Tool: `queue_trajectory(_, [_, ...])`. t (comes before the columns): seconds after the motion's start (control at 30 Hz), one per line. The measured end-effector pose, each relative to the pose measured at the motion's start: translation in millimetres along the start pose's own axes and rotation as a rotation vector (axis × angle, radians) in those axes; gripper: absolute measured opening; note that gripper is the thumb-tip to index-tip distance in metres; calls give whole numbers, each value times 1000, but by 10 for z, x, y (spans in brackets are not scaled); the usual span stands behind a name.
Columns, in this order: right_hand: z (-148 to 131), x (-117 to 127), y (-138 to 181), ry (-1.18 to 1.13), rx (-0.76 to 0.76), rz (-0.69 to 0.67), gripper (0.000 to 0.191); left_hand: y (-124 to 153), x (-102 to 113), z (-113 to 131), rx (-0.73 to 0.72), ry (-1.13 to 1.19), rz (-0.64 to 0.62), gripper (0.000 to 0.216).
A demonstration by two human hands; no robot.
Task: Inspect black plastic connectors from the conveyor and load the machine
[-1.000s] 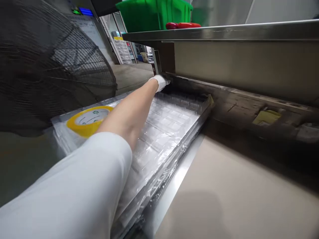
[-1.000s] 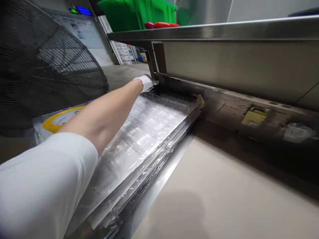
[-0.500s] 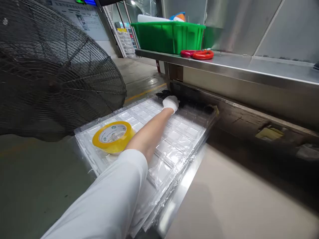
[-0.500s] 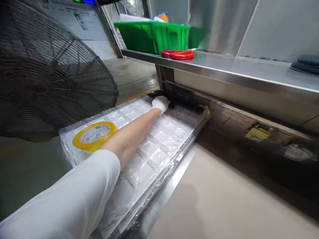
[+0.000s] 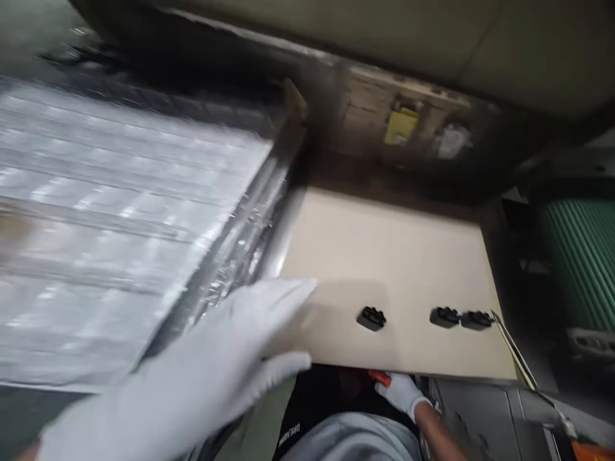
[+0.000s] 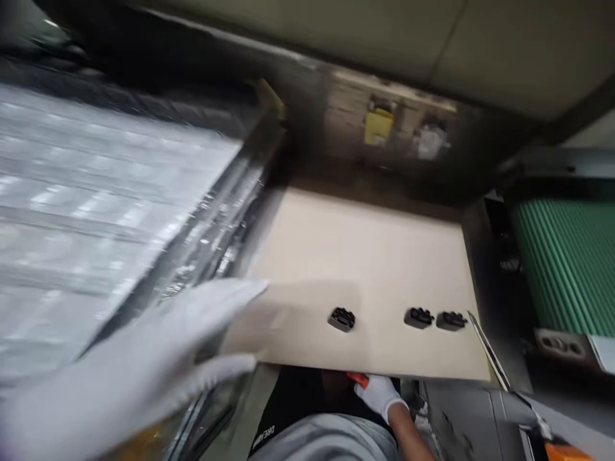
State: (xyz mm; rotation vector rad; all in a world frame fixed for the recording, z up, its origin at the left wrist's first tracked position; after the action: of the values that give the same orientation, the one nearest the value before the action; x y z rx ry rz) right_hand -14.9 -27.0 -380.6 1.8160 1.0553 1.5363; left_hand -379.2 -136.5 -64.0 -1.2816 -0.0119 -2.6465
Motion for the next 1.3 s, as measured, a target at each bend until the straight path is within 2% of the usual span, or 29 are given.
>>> queue_trajectory(0.07, [254, -13, -270, -26, -2, 18, 17, 135, -678, 166, 11, 62, 51, 91])
queue_trajectory(0.13, [472, 1, -414, -54, 28, 55, 21, -17, -1269, 214, 19, 126, 82, 95])
queue_trajectory(0.17, [582, -2, -423, -67, 50, 68, 25, -160, -1483, 224, 6, 136, 97, 92])
queue_trajectory(0.23, [811, -31, -319, -106, 110, 95, 30, -467, -1714, 247, -44, 95, 138, 72])
queue_trajectory(0.3, [1069, -70, -95, -188, 159, 141, 33, -673, -1764, 260, -63, 55, 168, 45])
queue_trajectory(0.37, [1334, -118, 174, -308, 166, 197, 37, -693, -1733, 253, -15, 130, 205, 31])
queue_trajectory(0.43, [1520, -195, 426, -411, 143, 218, 43, -504, -1696, 271, 46, 317, 289, 30])
queue_trajectory(0.5, [1536, -261, 648, -461, 144, 204, 47, -135, -1715, 308, 97, 478, 401, 33])
queue_trajectory(0.57, [1376, -263, 848, -435, 182, 199, 47, 339, -1825, 327, 160, 501, 491, 34])
queue_trajectory(0.63, [1072, -190, 1030, -323, 263, 234, 42, 832, -2009, 274, 278, 410, 540, 33])
queue_trajectory(0.7, [715, -99, 1167, -133, 346, 304, 35, 1263, -2226, 139, 426, 313, 542, 35])
queue_trajectory(0.77, [440, -41, 1212, 59, 363, 362, 37, 1603, -2419, -77, 574, 281, 519, 39])
queue_trajectory(0.87, [298, -32, 1156, 206, 298, 340, 41, 1973, -2570, -483, 725, 431, 556, 41])
queue_trajectory(0.93, [338, -58, 1123, 207, 261, 278, 40, 2091, -2637, -712, 721, 690, 592, 44])
queue_trajectory(1.0, [420, -100, 1120, 161, 233, 208, 39, 2097, -2745, -831, 656, 1012, 542, 48])
queue_trajectory(1.07, [495, -165, 1141, 90, 206, 123, 40, 2063, -2885, -840, 606, 1303, 429, 56])
queue_trajectory(1.13, [526, -228, 1174, 45, 192, 56, 40, 2021, -3007, -804, 577, 1487, 318, 64])
queue_trajectory(1.2, [535, -260, 1197, 19, 181, 21, 41, 1960, -3083, -758, 522, 1546, 209, 64])
queue_trajectory(1.3, [561, -245, 1192, -2, 141, 11, 41, 1880, -3108, -711, 406, 1412, 56, 50])
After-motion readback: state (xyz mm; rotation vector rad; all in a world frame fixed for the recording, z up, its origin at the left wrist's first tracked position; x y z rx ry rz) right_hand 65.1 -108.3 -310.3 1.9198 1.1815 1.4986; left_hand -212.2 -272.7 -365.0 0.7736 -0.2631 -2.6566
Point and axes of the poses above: each hand's wrist, its own y-axis away from the middle knuckle, its own x-axis out of the back of the hand, z = x × y, the point moved 9 cm from there along -y, towards the middle knuckle, and after that the axes turned 12 degrees about -x, right-handed, at the moved point
